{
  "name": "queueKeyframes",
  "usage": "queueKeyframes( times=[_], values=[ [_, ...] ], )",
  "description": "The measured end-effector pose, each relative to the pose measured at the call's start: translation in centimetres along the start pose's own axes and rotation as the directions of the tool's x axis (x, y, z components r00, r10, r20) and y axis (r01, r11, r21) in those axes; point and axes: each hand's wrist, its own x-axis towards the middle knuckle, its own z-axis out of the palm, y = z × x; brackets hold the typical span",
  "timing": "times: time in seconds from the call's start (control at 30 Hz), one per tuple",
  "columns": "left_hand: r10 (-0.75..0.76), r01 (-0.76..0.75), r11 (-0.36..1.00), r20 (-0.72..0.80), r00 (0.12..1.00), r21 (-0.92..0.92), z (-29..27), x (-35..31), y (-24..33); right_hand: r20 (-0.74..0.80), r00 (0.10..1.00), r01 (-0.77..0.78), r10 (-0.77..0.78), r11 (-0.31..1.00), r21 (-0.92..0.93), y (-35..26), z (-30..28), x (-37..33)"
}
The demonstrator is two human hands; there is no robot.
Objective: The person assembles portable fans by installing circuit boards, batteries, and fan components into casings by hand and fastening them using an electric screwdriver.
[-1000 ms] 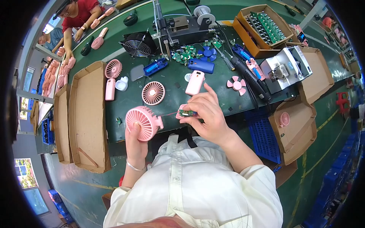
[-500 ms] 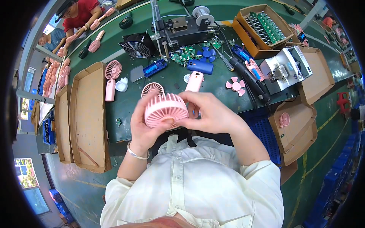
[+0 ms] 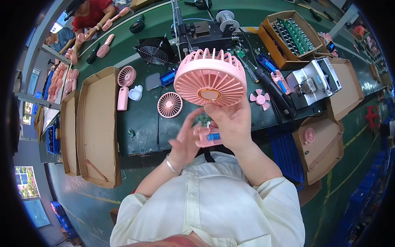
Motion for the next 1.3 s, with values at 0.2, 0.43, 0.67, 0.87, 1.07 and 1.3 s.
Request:
queueKeyframes(
  times=[0.2,0.43,0.67,0.87,1.07,1.3],
  values=[
    [-0.156,0.124,0.941,-0.079,0.985,-0.314,0.7,-0.8,-1.6,0.041,0.998,-0.050,0.053,0.997,-0.054,1.3,-1.0,-0.2],
    [-0.244,0.235,0.970,-0.274,0.930,-0.063,0.1,-1.2,1.6,0.179,0.944,-0.280,0.278,0.960,-0.017,0.5,-1.7,-0.5],
    [-0.164,0.202,0.969,-0.248,0.955,0.139,0.4,-2.5,3.0,0.029,0.814,-0.562,0.581,0.799,-0.215,2.0,-2.1,-1.0],
    [-0.134,0.166,0.984,-0.322,0.937,0.071,-0.1,-2.1,2.6,0.020,0.836,-0.506,0.548,0.785,-0.358,2.6,-2.3,-1.6],
    [-0.164,0.171,0.985,-0.448,0.879,-0.024,-0.9,-1.6,1.9,0.518,0.856,0.460,-0.013,0.477,-0.749,-0.1,-2.4,-2.5],
    [-0.128,0.126,0.992,-0.368,0.921,-0.031,-0.7,-1.6,1.8,0.753,0.646,0.759,-0.123,0.202,-0.619,0.3,-0.7,-1.4]
  ],
)
